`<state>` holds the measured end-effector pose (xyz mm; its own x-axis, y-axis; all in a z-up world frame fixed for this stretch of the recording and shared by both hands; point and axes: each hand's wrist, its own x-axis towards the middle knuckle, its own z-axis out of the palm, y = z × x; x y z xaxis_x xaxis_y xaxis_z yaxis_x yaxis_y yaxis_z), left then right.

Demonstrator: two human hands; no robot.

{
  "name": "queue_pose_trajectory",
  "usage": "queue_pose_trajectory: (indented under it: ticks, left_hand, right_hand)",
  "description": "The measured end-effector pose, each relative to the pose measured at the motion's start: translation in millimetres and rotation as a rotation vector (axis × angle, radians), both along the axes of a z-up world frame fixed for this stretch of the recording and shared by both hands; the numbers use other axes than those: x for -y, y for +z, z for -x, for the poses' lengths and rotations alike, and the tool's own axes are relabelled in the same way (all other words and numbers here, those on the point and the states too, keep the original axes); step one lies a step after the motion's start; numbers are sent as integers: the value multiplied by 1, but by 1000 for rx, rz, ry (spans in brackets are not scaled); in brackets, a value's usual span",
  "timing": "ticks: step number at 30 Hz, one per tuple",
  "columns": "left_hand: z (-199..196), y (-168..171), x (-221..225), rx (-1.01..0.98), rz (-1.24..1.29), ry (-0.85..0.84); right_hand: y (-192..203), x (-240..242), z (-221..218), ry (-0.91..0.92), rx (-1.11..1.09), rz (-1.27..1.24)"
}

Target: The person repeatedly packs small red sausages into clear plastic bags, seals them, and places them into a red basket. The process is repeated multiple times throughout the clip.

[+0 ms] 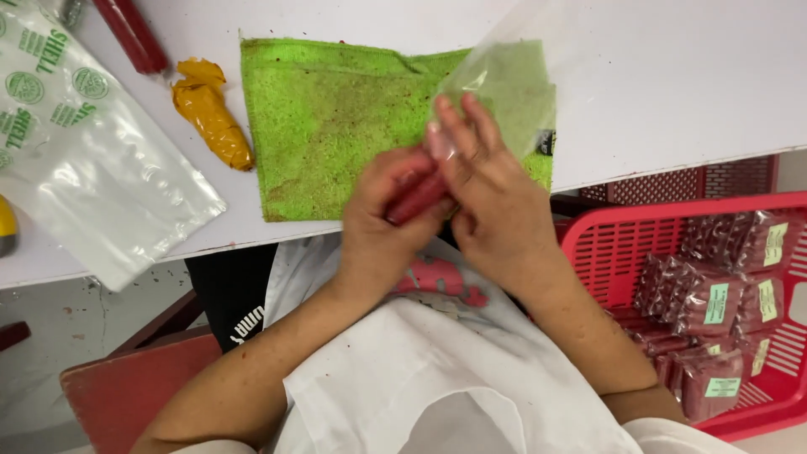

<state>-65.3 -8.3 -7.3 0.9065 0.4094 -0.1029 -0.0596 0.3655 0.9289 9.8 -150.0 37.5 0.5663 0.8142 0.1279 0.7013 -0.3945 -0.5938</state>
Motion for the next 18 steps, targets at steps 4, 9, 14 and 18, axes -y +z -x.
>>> queue_pose_trajectory:
  ticks: [4,9,14,18]
  left_hand:
    - [-8,-5,-7,14,-440,-90]
    - [-34,-13,5,60,-42,34]
    - [-27,26,-20,-83,176,-507]
    - [-42,31,-23,-29,113,-612]
  right_hand:
    - [-8,-8,14,-51,177,101]
    - [-31,-22,4,-130,164,-66]
    - [-38,-19,0,-233,53,-244]
    - [-18,-28,7,-230,112,-255]
